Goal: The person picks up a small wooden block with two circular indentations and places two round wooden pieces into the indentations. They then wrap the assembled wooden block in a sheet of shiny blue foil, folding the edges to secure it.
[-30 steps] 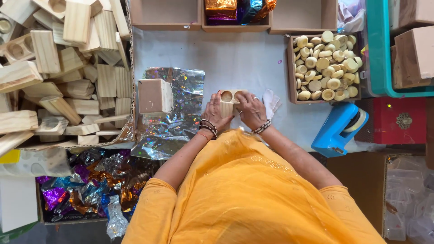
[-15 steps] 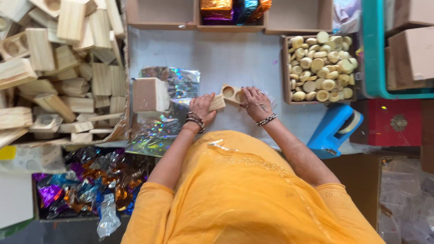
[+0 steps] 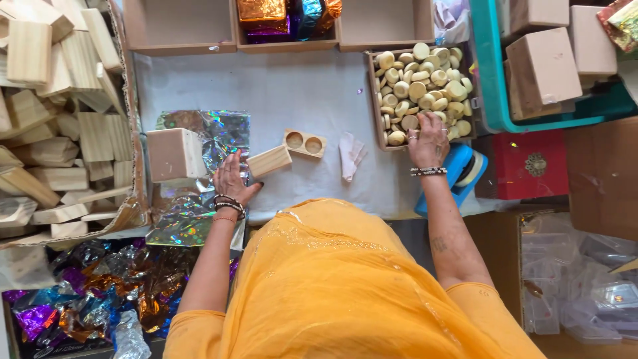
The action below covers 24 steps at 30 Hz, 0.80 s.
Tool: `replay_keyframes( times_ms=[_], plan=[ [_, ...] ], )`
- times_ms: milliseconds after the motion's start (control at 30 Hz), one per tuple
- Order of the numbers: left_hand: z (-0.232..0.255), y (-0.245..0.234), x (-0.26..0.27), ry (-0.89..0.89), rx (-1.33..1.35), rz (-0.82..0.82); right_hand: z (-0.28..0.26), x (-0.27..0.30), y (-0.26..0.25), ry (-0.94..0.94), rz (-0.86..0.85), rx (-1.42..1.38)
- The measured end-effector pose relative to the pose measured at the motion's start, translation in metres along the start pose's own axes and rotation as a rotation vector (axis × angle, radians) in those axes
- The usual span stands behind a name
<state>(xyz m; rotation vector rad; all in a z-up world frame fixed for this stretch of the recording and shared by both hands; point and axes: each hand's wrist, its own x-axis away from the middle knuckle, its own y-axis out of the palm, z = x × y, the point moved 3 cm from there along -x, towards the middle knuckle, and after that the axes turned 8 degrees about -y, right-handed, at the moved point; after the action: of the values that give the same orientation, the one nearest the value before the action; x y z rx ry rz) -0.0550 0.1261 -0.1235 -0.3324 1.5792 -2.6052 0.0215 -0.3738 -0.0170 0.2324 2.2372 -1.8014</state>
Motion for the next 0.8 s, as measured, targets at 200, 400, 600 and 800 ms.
replay_keyframes(
  times_ms=[200,400,600,800],
  plan=[
    [0.002,0.01,-0.005,-0.129,-0.033,-0.071,-0.009,-0.005,0.009,-0.009,-0.056,-0.086],
    [-0.006,0.016,-0.006,-0.145,-0.032,-0.084,0.008,0.0,0.002,0.009,0.129,-0.492],
    [0.002,0.01,-0.008,-0.171,-0.044,-0.082,0.07,0.001,0.011,0.268,0.115,-0.522],
    [-0.005,0.017,-0.009,-0.139,-0.043,-0.067,0.034,0.008,-0.002,0.2,-0.209,-0.331]
  ],
)
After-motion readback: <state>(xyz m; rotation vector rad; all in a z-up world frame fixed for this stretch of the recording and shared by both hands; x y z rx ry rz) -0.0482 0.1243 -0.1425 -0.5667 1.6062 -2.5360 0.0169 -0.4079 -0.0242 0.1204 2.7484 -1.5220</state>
